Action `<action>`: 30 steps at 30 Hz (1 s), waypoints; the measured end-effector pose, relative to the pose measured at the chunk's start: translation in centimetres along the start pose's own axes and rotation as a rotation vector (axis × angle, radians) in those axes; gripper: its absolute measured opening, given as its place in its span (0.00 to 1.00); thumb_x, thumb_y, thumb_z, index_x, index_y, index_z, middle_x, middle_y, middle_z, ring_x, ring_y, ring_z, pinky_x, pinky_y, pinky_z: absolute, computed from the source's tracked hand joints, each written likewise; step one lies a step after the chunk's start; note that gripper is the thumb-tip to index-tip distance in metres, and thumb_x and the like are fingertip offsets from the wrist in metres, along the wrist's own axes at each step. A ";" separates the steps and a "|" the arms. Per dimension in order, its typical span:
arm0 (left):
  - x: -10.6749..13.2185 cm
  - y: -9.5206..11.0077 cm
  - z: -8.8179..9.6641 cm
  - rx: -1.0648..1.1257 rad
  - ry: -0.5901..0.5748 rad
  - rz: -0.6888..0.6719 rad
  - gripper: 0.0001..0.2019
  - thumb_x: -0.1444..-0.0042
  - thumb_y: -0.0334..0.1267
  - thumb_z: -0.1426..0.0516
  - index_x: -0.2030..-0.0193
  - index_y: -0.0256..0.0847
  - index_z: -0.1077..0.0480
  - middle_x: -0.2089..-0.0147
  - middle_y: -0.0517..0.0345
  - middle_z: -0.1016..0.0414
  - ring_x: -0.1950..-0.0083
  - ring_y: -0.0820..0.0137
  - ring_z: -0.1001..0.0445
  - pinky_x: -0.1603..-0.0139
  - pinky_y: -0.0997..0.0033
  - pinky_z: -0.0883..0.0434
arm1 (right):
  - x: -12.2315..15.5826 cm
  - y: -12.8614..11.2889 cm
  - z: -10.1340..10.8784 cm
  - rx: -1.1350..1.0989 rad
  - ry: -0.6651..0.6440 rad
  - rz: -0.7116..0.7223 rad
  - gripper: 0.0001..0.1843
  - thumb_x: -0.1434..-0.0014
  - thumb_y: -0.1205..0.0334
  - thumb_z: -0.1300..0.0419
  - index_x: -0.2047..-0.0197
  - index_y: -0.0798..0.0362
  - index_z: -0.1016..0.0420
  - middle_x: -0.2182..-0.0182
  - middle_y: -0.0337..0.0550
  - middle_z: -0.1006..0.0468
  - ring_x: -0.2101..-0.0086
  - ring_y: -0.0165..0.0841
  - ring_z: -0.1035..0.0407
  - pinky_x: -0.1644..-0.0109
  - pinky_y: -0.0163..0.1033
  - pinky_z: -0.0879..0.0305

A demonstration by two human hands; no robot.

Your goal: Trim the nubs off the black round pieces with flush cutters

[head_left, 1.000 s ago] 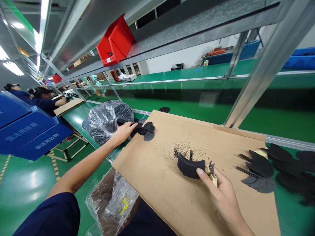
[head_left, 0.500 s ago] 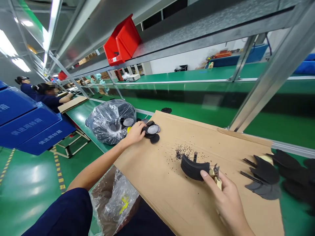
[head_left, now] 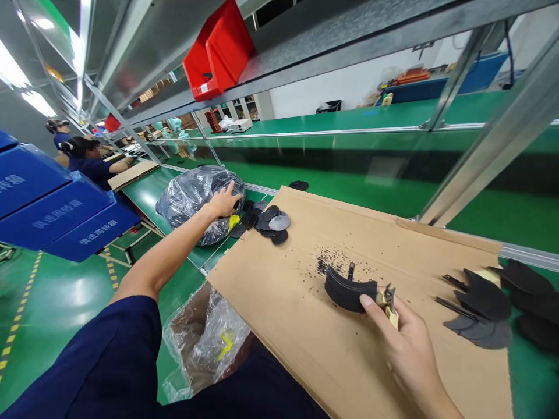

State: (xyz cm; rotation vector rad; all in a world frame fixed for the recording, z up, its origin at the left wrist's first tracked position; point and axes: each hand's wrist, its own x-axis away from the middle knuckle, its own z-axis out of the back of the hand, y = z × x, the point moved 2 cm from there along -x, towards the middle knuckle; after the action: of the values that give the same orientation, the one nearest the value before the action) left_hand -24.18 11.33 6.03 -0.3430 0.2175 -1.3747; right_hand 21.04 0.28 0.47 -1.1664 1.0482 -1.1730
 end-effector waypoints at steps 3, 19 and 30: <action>-1.2 -0.2 0.6 -0.033 -0.069 0.030 0.34 0.45 0.39 0.35 0.31 0.47 0.37 0.22 0.36 0.56 0.29 0.37 0.40 0.36 0.41 0.33 | 0.1 -0.3 0.1 0.020 0.014 0.026 0.19 0.45 0.43 0.34 0.72 0.50 0.27 0.75 0.39 0.29 0.72 0.34 0.36 0.68 0.36 0.36; -1.6 -0.3 0.8 -0.131 -0.326 0.087 0.33 0.44 0.48 0.38 0.32 0.44 0.33 0.37 0.39 0.26 0.40 0.48 0.24 0.42 0.56 0.26 | 0.5 -0.4 -0.1 -0.049 -0.011 0.042 0.17 0.44 0.46 0.35 0.70 0.51 0.26 0.72 0.40 0.26 0.69 0.35 0.33 0.65 0.35 0.33; -2.2 -2.8 -1.3 -0.118 -0.229 0.036 0.37 0.39 0.54 0.44 0.26 0.46 0.45 0.25 0.43 0.42 0.25 0.49 0.43 0.25 0.49 0.50 | 0.0 -0.2 0.5 -0.004 0.004 -0.021 0.19 0.45 0.43 0.34 0.72 0.50 0.26 0.72 0.41 0.24 0.69 0.37 0.31 0.65 0.36 0.30</action>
State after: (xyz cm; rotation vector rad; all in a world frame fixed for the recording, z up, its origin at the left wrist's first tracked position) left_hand -27.63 12.87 5.71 -0.5886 0.1145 -1.2780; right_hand 21.47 0.32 0.76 -1.1809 1.0443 -1.1907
